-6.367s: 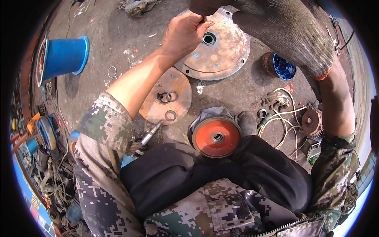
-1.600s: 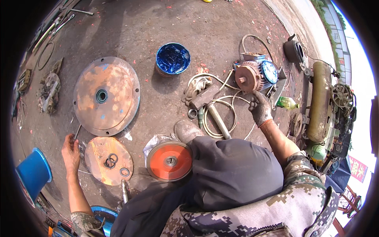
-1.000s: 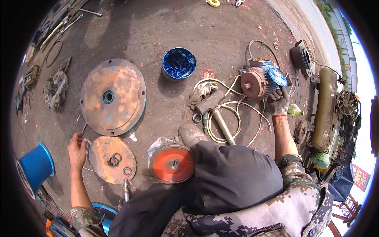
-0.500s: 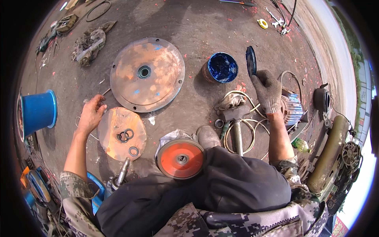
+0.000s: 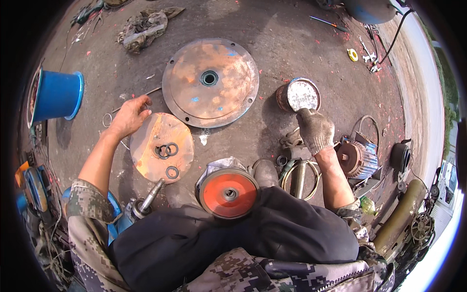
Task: The person sits on the floor and uses a hammer and punch to install a green seal into a circular metal plate. They then apply blue grease to the seal and continue adjusting the components.
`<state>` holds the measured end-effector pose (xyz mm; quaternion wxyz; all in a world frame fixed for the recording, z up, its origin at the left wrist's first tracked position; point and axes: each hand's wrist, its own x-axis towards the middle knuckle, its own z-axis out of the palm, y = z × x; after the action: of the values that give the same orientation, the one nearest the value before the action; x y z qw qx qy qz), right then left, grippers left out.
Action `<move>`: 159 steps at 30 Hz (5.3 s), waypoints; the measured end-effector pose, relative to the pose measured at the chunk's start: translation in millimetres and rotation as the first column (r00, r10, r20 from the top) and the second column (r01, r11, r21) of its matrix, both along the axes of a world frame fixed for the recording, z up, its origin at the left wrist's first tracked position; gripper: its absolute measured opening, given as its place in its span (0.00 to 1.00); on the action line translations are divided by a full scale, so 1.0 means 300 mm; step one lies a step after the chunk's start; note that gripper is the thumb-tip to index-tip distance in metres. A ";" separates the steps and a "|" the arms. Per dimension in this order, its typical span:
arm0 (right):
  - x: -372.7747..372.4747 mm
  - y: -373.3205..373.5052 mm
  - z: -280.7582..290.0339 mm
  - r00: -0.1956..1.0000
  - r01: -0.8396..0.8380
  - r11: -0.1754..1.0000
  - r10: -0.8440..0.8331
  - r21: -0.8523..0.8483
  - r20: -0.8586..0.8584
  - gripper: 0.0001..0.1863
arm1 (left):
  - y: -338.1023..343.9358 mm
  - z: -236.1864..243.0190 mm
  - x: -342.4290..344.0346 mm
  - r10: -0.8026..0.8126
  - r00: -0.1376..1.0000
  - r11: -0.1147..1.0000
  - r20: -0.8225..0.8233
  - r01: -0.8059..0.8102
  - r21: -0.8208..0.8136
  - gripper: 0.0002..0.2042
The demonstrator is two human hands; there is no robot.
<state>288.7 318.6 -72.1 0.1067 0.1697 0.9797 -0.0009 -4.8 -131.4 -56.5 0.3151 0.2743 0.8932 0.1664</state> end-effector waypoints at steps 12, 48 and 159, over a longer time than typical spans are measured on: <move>-0.038 -0.014 0.006 0.941 -0.081 0.987 0.030 -0.138 -0.338 0.10 | 0.010 0.003 -0.007 -0.068 0.998 0.997 -0.011 0.067 -0.032 0.14; -0.064 0.018 0.005 0.960 -0.065 0.979 0.008 -0.194 -0.279 0.14 | 0.096 0.087 0.053 -0.117 0.993 0.992 0.033 0.115 0.041 0.18; 0.107 0.191 -0.097 0.575 -0.083 0.839 -0.401 -0.538 -0.713 0.21 | 0.677 -0.110 0.078 0.495 0.585 0.816 0.643 -0.568 -0.111 0.11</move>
<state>320.8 375.8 -101.1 -0.3064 0.2066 0.8609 -0.3497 18.7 71.7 -89.5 0.5227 -0.0637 0.7584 0.3840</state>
